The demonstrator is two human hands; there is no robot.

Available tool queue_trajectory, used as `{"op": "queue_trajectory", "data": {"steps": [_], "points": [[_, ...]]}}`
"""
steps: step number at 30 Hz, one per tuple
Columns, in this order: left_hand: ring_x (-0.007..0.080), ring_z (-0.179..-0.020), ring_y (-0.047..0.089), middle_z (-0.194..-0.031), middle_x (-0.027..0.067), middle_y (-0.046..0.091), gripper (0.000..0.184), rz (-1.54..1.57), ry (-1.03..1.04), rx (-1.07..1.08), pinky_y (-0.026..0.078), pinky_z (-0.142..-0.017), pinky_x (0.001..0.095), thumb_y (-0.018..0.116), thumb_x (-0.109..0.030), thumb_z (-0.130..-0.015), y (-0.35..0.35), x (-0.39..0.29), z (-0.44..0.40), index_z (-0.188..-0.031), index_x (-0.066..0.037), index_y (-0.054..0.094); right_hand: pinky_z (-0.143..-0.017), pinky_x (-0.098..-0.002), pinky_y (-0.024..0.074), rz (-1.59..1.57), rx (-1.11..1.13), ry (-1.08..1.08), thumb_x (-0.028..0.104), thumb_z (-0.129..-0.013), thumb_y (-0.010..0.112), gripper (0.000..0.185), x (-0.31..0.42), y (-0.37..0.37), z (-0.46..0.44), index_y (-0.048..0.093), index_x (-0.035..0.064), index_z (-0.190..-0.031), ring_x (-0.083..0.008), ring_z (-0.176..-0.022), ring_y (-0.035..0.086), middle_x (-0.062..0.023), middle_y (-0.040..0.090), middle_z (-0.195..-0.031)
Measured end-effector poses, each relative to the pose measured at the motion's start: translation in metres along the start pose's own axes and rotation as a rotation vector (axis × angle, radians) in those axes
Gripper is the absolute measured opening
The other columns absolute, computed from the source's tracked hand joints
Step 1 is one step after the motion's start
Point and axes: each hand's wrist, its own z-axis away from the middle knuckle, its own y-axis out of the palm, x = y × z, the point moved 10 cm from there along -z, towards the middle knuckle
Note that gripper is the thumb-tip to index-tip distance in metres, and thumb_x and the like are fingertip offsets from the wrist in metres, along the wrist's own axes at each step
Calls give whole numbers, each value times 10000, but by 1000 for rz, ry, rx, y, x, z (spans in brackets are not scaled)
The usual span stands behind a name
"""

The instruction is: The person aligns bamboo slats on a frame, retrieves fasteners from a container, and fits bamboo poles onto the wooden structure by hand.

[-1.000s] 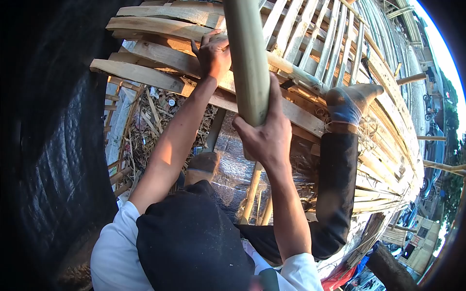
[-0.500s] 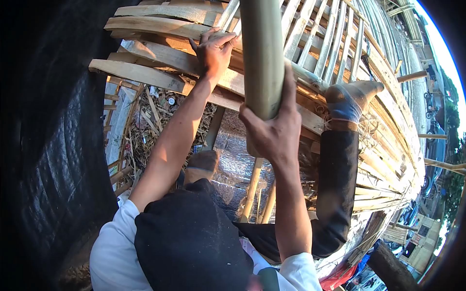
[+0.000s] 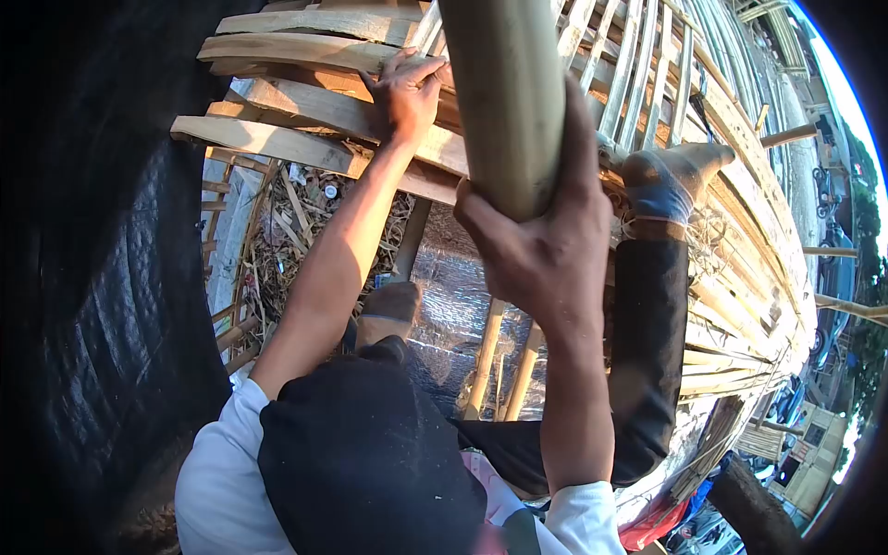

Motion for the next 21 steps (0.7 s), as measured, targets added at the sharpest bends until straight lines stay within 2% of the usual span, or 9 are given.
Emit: {"op": "queue_trajectory", "data": {"steps": [3, 5, 7, 8, 10, 13, 17, 19, 21], "points": [[191, -977, 656, -851, 26, 758, 118, -65, 1, -31, 449, -1008, 376, 776, -217, -827, -7, -9, 0, -892, -120, 788, -828, -424, 558, 23, -37, -89, 152, -692, 759, 942, 16, -14, -5, 287, 44, -1499, -302, -931, 701, -230, 680, -1073], [176, -1058, 636, -871, -7, 759, 101, -170, -49, -17, 375, -1078, 477, 776, -241, -824, -10, -13, 4, -891, -166, 791, -841, -448, 559, -30, -36, 62, 185, -686, 759, 960, -11, -1, 5, 281, 85, -1513, -340, -954, 706, -246, 677, -1102], [180, -1134, 611, -896, -36, 759, 80, -408, -43, 85, 249, -1110, 622, 777, -268, -820, -6, -13, 4, -885, -224, 790, -857, -490, 567, 289, 163, 146, 255, -691, 736, 980, -87, 44, 23, 252, 178, -1540, -431, -1001, 684, -282, 656, -1158], [174, -1148, 610, -905, -43, 757, 58, -287, -31, 30, 136, -1084, 728, 776, -272, -819, -5, -8, 5, -876, -263, 786, -861, -484, 570, 209, 138, 209, 251, -694, 739, 985, -85, 38, 24, 247, 177, -1543, -415, -1006, 687, -284, 659, -1147], [190, -1100, 630, -889, -19, 758, 89, -186, -77, 19, 338, -1080, 544, 775, -258, -821, -9, -10, -1, -887, -200, 789, -857, -475, 580, 117, 49, 152, 238, -698, 756, 983, -59, 19, 9, 259, 183, -1544, -370, -999, 695, -278, 656, -1142], [223, -1046, 646, -891, 15, 760, 134, -109, -32, 21, 476, -972, 358, 769, -241, -831, -4, -8, 0, -905, -132, 793, -810, -380, 577, -35, -68, 62, 194, -718, 791, 889, -1, -21, -11, 350, 3, -1465, -265, -942, 670, -189, 615, -1132], [213, -1060, 639, -899, 27, 761, 122, -80, -34, 15, 450, -1013, 378, 756, -225, -847, -7, -11, 1, -919, -133, 793, -792, -371, 576, -164, -116, 16, 153, -723, 790, 839, 7, -23, -3, 355, 14, -1427, -261, -908, 674, -177, 621, -1090], [208, -1079, 635, -905, 28, 761, 122, -50, -30, 23, 433, -1042, 399, 752, -224, -852, -8, -12, 0, -926, -136, 792, -830, -419, 579, 64, -39, 55, 172, -716, 787, 903, -41, 15, 17, 317, 85, -1482, -326, -980, 674, -197, 629, -1137], [195, -1219, 570, -954, 21, 763, 189, -344, -166, 213, 120, -1152, 679, 724, -286, -879, 2, 0, 6, -982, -140, 783, -995, -514, 513, 170, 261, 304, 202, -712, 773, 1004, -93, 53, 25, 226, 174, -1553, -426, -1155, 617, -211, 484, -1449]]}}
